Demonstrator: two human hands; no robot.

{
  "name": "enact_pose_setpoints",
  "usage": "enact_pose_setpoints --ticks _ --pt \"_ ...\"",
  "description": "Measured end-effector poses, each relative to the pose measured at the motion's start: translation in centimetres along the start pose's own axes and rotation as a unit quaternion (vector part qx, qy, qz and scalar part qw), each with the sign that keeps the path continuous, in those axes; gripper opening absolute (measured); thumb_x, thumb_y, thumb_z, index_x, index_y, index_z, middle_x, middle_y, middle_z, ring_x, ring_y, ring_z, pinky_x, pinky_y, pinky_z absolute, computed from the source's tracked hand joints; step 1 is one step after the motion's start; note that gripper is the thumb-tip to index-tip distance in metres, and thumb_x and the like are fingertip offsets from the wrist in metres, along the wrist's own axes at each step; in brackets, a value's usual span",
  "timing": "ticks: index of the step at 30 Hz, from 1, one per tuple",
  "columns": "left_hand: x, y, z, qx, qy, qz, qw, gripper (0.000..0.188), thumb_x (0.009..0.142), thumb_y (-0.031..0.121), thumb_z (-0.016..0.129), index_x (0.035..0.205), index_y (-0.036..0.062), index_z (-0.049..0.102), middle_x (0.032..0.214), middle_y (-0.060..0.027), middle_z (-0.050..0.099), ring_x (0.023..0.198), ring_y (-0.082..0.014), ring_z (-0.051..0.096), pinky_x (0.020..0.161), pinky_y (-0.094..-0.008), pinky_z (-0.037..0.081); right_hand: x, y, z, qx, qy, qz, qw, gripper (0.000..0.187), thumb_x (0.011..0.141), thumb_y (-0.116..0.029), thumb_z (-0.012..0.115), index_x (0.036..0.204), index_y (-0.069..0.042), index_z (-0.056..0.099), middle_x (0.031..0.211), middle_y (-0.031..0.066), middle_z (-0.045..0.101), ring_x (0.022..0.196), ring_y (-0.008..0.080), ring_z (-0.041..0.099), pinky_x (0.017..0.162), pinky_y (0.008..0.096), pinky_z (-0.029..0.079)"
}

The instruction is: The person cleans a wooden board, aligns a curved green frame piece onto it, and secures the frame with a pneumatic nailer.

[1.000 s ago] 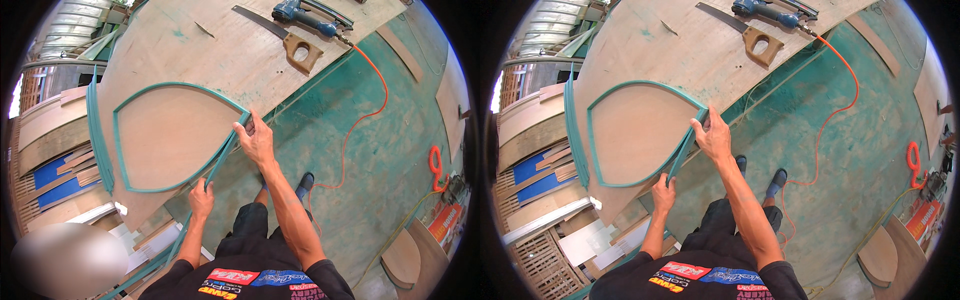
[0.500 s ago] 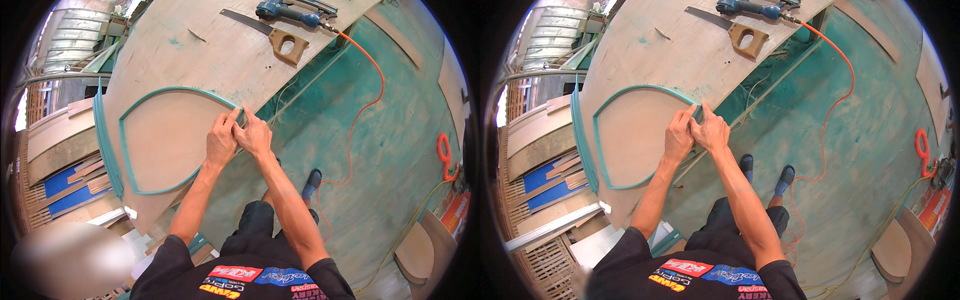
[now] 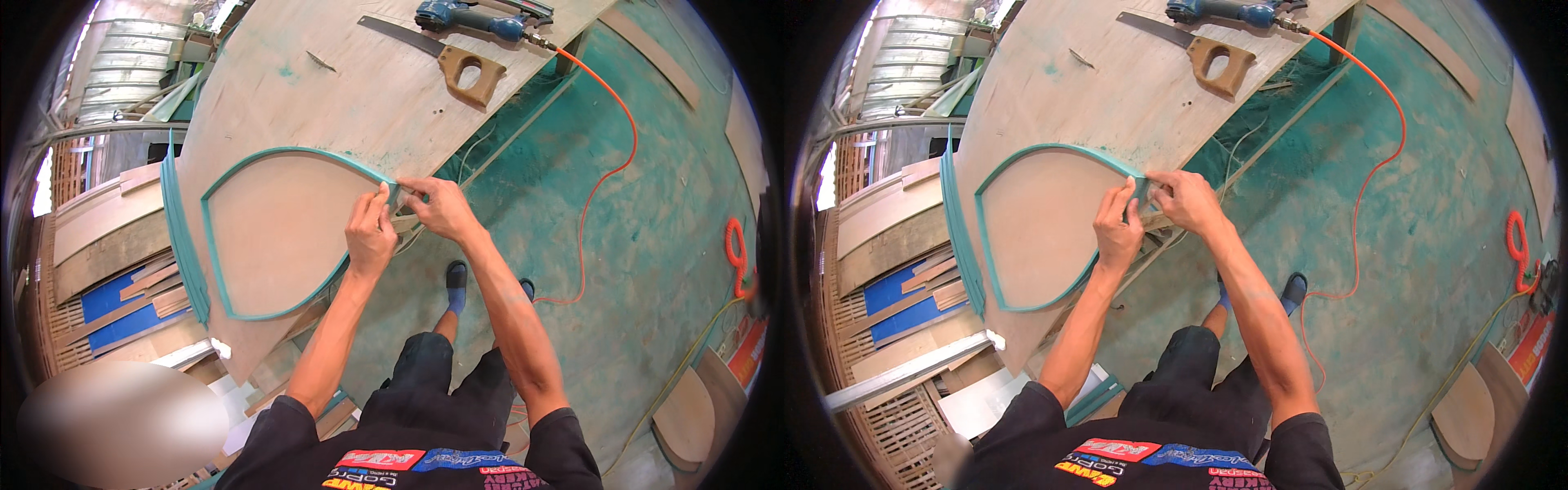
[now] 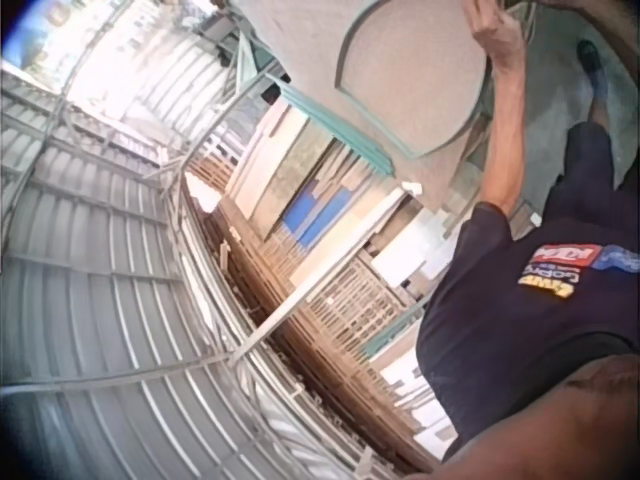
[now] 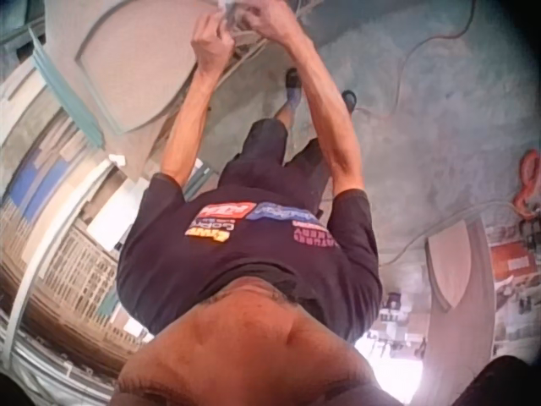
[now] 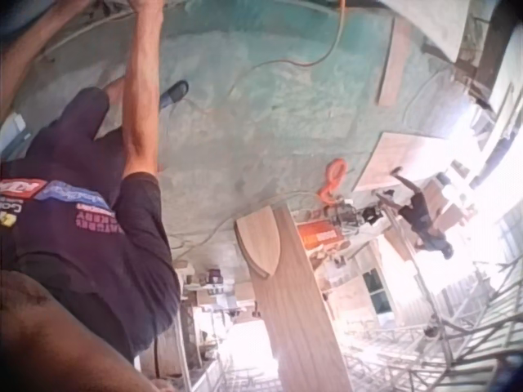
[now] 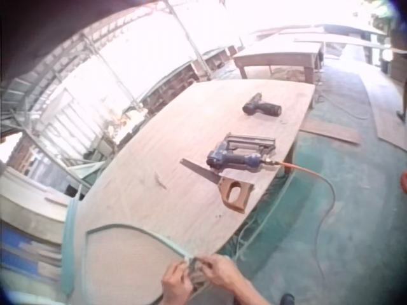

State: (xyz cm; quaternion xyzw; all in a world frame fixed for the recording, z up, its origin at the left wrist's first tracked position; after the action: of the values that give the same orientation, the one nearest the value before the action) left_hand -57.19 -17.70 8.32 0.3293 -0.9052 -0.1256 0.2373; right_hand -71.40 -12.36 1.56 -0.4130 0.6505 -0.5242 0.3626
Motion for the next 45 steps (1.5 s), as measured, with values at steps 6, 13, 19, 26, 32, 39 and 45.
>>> enact_pose_setpoints --ticks 6,13,19,26,32,39,45 --pt "-0.5 -0.4 0.0 -0.005 -0.003 -0.015 1.000 0.045 0.083 -0.012 0.067 0.126 0.0020 0.069 0.101 -0.0164 0.068 0.090 -0.0339 0.068 0.077 -0.0416 0.055 -0.4 1.0 1.3 0.045 0.091 0.055 0.993 0.021 0.092 -0.025 0.072 0.107 -0.013 0.080 0.080 0.0150 0.072 0.072 0.0316 0.071 0.066 0.0410 0.053" --pt "-0.1 -0.3 0.1 -0.015 -0.007 -0.024 1.000 0.045 0.084 -0.012 0.068 0.126 0.0025 0.070 0.102 -0.0162 0.068 0.089 -0.0335 0.068 0.077 -0.0409 0.055 0.0 1.0 1.1 0.053 0.074 0.101 0.991 0.018 0.092 -0.025 0.073 0.105 -0.014 0.080 0.068 0.0144 0.068 0.062 0.0278 0.069 0.057 0.0376 0.050" --pt "0.1 -0.2 0.1 -0.019 0.004 -0.015 1.000 0.046 0.083 -0.012 0.068 0.127 0.0029 0.070 0.102 -0.0163 0.068 0.089 -0.0332 0.068 0.077 -0.0405 0.055 0.0 0.4 1.0 0.050 0.100 0.072 0.991 0.017 0.092 -0.023 0.071 0.103 -0.013 0.080 0.073 0.0162 0.070 0.065 0.0310 0.070 0.060 0.0394 0.053" --pt "-1.0 -1.2 -0.5 0.012 -0.013 -0.005 1.000 0.045 0.082 -0.013 0.067 0.125 0.0014 0.070 0.096 -0.0165 0.067 0.083 -0.0326 0.066 0.075 -0.0406 0.054 6.2 -4.8 -8.2 -0.088 0.235 -0.059 0.966 0.017 0.092 -0.021 0.069 0.095 -0.007 0.077 0.081 0.0182 0.071 0.074 0.0386 0.069 0.070 0.0471 0.057" --pt "0.6 0.4 0.2 -0.006 -0.008 0.030 1.000 0.045 0.083 -0.012 0.067 0.126 0.0005 0.069 0.096 -0.0169 0.067 0.084 -0.0329 0.066 0.074 -0.0405 0.054 20.7 -2.5 -20.8 -0.555 0.287 -0.162 0.764 0.056 0.095 -0.033 0.067 0.139 -0.001 0.054 0.124 0.0229 0.067 0.117 0.0306 0.065 0.101 0.0423 0.050" --pt "0.5 0.0 0.6 0.019 -0.030 0.021 0.999 0.045 0.082 -0.013 0.066 0.126 -0.0021 0.068 0.099 -0.0185 0.067 0.087 -0.0354 0.068 0.076 -0.0408 0.055 22.2 -1.6 -20.2 -0.546 0.184 -0.046 0.816 0.050 0.087 -0.018 0.067 0.133 -0.001 0.057 0.117 0.0224 0.071 0.116 0.0343 0.066 0.105 0.0493 0.043" --pt "-0.2 -0.4 0.6 0.021 -0.028 0.030 0.999 0.048 0.083 -0.012 0.066 0.129 -0.0002 0.066 0.098 -0.0175 0.066 0.085 -0.0348 0.066 0.074 -0.0422 0.054 9.7 -8.4 -24.0 -0.294 0.328 -0.001 0.898 0.065 0.089 -0.035 0.072 0.145 -0.008 0.054 0.117 0.0265 0.071 0.108 0.0453 0.069 0.097 0.0510 0.052"
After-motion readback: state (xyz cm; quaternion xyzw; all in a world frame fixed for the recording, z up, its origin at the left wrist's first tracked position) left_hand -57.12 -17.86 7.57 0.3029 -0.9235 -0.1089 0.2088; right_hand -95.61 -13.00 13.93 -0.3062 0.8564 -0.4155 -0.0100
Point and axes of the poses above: each hand's wrist, its own x-axis towards the middle knuckle, its own z-axis out of the palm, y = z × x, the point moved 5 cm from there along x, towards the middle knuckle
